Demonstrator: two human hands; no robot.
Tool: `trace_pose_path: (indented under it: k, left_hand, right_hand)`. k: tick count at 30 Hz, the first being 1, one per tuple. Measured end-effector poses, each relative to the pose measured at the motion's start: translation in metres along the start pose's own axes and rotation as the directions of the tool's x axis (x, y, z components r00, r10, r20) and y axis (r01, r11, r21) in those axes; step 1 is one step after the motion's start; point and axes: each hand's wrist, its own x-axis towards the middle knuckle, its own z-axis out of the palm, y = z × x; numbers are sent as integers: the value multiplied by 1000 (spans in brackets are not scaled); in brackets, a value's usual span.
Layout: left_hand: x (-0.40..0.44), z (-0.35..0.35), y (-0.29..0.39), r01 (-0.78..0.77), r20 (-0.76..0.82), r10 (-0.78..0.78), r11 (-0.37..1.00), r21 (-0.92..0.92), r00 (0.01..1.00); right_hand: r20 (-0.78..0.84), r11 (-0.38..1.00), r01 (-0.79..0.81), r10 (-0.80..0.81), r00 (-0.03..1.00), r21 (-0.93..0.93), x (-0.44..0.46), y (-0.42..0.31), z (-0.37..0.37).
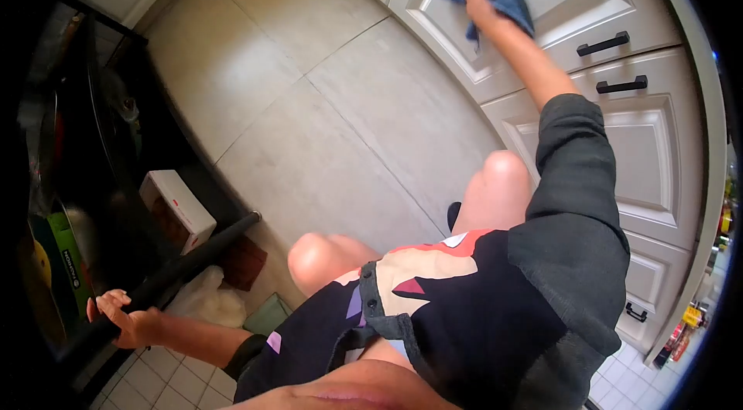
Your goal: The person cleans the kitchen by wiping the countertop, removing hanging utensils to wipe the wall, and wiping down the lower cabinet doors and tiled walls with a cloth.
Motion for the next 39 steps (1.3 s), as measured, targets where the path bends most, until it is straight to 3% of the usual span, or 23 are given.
trace_pose_path:
  k: [2, 4, 5, 6, 8, 12, 14, 16, 17, 18, 20, 21, 22, 24, 26, 28, 30, 31, 35, 36, 38, 39]
  left_hand:
    - [1, -3, -3, -17, 9, 17, 1000, 4, 1000]
    - [0, -2, -5, -31, 12, 31, 999, 11, 999]
    - [0, -2, -5, -46, 5, 46, 999, 10, 999]
    - [0, -3, -5, -59, -8, 59, 998, 13, 998]
    - [0, -4, -5, -41, -17, 42, 998, 37, 999]
    - [0, -7, -8, -56, -30, 56, 998, -1, 998]
    - [0, -8, -11, -73, -14, 73, 997, 4, 997]
    - [-1, -11, -14, -103, 39, 102, 994, 28, 994]
    - [-1, -11, -14, -99, 48, 98, 995, 22, 994]
    - [-1, -9, -13, -124, 49, 123, 992, 34, 991]
    - [1, -15, -18, -155, 65, 153, 988, 16, 986]
    - [3, -19, -22, -158, 61, 158, 987, -9, 986]
    - [3, -20, -24, -163, 49, 164, 986, -30, 985]
    - [3, -20, -22, -148, 49, 149, 989, -12, 988]
    - [2, -20, -18, -139, 43, 139, 990, 7, 989]
    - [2, -16, -16, -120, 16, 121, 993, -18, 993]
    - [2, -15, -17, -137, 34, 138, 990, -24, 990]
    - [2, -15, -17, -150, 58, 152, 988, -39, 987]
    - [1, -12, -15, -138, 44, 140, 990, -39, 989]
    - [0, -13, -15, -141, 27, 142, 989, -44, 990]
    - [0, -13, -15, -87, 33, 88, 996, -28, 996]
    - [-1, -8, -10, -87, 19, 87, 996, -3, 996]
  right_hand:
    - [-1, 968, -41, 42, 999, -247, 40, -23, -60]
    - [-67, 986, -12, 1, 998, -168, 29, -12, -37]
    - [-44, 1000, 17, -17, 999, 9, 21, -7, -20]
    - [23, 997, 6, -8, 1000, 73, 7, -7, -2]
    - [231, 997, -50, 37, 972, 52, -20, -24, 15]
    - [299, 1000, 12, -11, 954, 1, -48, -27, 0]
    - [284, 998, -63, 64, 957, -13, -35, -16, -41]
    - [-123, 997, 22, -13, 992, 68, -15, 19, -69]
    - [-59, 959, -177, 168, 984, -223, 3, 1, -114]
    - [-48, 801, -327, 352, 935, -502, 13, -20, -147]
    - [-143, 788, -312, 280, 949, -531, 2, -8, -135]
    - [-154, 807, -314, 274, 949, -501, -1, -12, -121]
    - [-65, 772, -359, 383, 921, -524, -6, -21, -109]
    - [-130, 957, -208, 184, 974, -202, -27, -16, -70]
    - [3, 986, -149, 149, 989, -73, -49, -29, -36]
    - [235, 983, -184, 179, 955, -1, -78, -43, -1]
    - [261, 987, -148, 128, 957, 59, -106, -45, 39]
    - [263, 957, -212, 157, 952, 198, -116, -48, 55]
    - [435, 992, -119, 87, 896, 45, -113, -55, 36]
    - [423, 993, -109, 83, 902, 37, -106, -50, 24]
    - [330, 913, -341, 258, 908, 225, -90, -37, -4]
    - [208, 981, -173, 152, 966, 86, -80, -24, -21]
